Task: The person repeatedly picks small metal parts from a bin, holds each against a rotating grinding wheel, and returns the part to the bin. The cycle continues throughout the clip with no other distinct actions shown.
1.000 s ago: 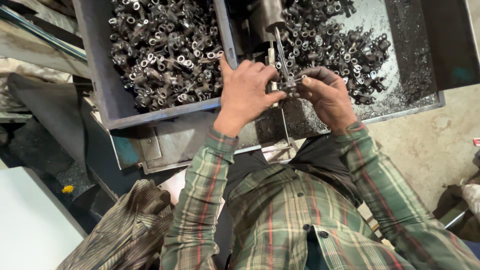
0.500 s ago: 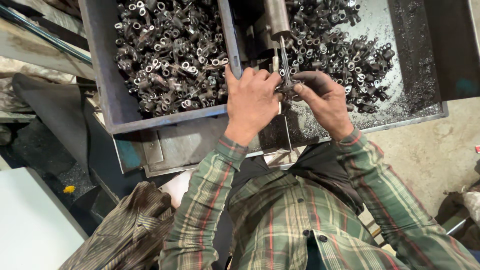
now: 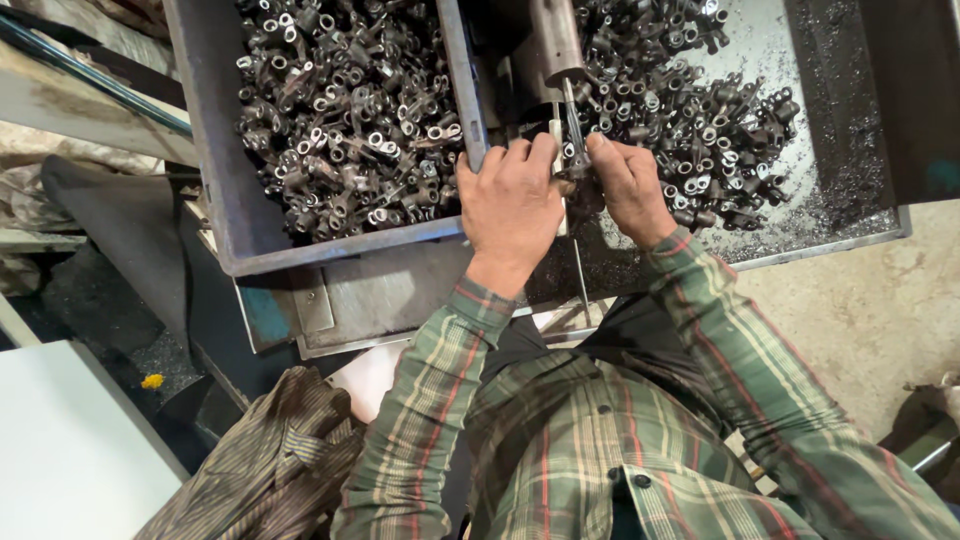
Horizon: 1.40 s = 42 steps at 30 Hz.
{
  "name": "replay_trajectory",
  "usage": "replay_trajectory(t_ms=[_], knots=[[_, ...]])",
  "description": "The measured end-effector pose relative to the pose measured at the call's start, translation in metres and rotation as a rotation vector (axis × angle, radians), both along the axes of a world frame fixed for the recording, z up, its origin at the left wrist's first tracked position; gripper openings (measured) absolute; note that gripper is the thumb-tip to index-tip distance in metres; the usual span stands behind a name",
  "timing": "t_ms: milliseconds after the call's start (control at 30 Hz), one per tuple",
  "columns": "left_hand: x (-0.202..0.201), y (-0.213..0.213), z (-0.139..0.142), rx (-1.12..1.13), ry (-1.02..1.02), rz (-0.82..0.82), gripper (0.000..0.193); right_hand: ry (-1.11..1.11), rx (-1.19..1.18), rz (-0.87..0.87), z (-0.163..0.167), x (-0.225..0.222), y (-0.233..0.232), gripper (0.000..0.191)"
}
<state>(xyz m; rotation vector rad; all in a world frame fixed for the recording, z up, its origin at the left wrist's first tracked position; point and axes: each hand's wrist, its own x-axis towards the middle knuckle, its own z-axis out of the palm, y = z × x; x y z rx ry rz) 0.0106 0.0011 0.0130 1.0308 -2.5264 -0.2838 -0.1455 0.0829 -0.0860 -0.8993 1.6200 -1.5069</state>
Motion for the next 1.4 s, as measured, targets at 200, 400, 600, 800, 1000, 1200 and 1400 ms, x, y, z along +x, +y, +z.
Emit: replay_trajectory(t_ms=[200,400,600,800,1000,1200,1400], knots=[[-0.004,0.001,-0.004,-0.051,0.005,0.032,0.028,-0.523,-0.089,-0.038,-0.006,0.01,-0.017,0.045],[-0.004,-0.002,-0.006,-0.043,0.02,-0.007,0.022,-0.627,-0.072,-0.066,-0.005,0.015,-0.02,0.046],[-0.002,-0.003,-0.014,-0.085,-0.029,-0.024,0.009,-0.442,-0.045,-0.052,-0.015,0.002,-0.017,0.041],[0.002,-0.011,-0.014,-0.117,-0.041,-0.111,0.012,-0.211,-0.014,-0.008,-0.013,-0.003,-0.012,0.041],[0.007,-0.01,-0.007,-0.059,-0.06,-0.196,0.016,-0.015,0.044,0.104,0.009,-0.002,0.006,0.045],[0.04,-0.023,-0.009,0.329,0.322,-0.376,0.014,-0.009,0.292,0.239,0.032,-0.033,0.079,0.052],[0.047,-0.043,-0.024,0.948,1.27,-0.227,0.02,0.794,0.401,0.23,0.042,-0.051,0.163,0.028]])
